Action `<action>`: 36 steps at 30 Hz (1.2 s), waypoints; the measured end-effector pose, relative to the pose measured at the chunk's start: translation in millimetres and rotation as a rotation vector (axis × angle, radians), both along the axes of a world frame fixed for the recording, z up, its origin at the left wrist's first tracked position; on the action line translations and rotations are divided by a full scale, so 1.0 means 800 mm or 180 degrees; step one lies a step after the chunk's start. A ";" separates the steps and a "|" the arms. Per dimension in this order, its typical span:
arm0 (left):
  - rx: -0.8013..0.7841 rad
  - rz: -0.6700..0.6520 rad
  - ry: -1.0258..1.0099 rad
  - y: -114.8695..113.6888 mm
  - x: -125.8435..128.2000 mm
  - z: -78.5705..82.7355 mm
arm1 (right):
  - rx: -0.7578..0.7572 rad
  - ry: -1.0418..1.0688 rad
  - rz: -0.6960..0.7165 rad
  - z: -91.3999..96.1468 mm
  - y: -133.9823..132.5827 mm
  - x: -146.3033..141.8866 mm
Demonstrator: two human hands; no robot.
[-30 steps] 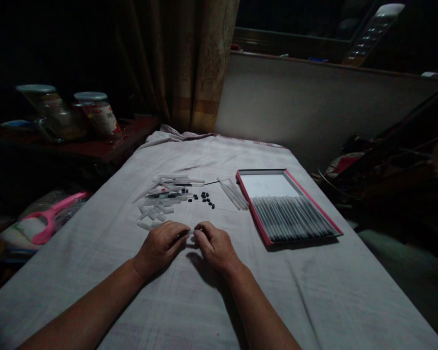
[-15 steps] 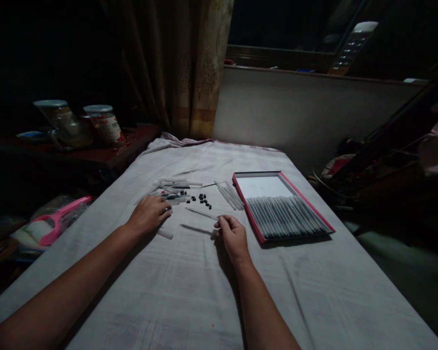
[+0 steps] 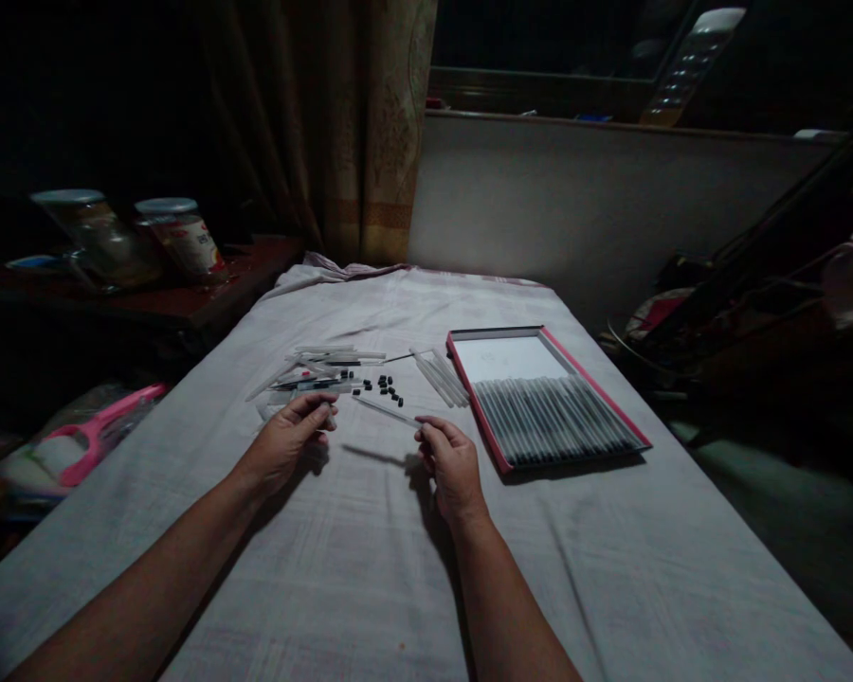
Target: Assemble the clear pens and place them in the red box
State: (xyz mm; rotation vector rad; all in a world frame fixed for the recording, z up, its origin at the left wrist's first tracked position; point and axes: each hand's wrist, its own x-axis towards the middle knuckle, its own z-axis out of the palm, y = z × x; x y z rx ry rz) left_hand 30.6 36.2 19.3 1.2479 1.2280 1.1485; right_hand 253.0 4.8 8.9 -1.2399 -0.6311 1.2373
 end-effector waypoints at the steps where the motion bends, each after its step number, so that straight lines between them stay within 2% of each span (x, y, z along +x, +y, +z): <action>1: -0.0295 0.0018 -0.0444 -0.004 0.004 -0.001 | -0.0040 0.0010 0.0014 0.001 -0.001 -0.001; 4: -0.0842 0.0173 -0.1185 -0.010 0.010 0.002 | -0.0108 0.0035 0.0061 0.002 -0.003 -0.003; 7: -0.1078 0.0301 -0.1415 -0.010 0.011 0.006 | -0.0090 -0.0016 0.0102 0.000 -0.004 -0.002; 14: -0.1151 0.0310 -0.1512 -0.016 0.011 0.006 | -0.0153 -0.0147 0.0100 -0.006 -0.001 -0.005; 20: -0.1018 0.0248 -0.1400 -0.021 0.017 -0.001 | -0.0136 -0.0344 0.0275 -0.004 -0.004 -0.007; 22: -0.0970 0.0245 -0.1264 -0.023 0.019 -0.002 | -0.0130 -0.0568 0.0500 -0.004 -0.006 -0.003; 24: -0.0926 0.0230 -0.1103 -0.027 0.021 -0.002 | -0.0081 -0.0896 0.0912 -0.004 -0.009 0.002; 28: -0.0925 0.0058 -0.0819 -0.034 0.027 -0.004 | 0.0320 -0.1631 0.1610 -0.003 -0.010 0.009; 36: -0.0850 0.0138 -0.0743 -0.039 0.036 -0.010 | 0.0782 -0.2363 0.1825 -0.006 -0.008 0.010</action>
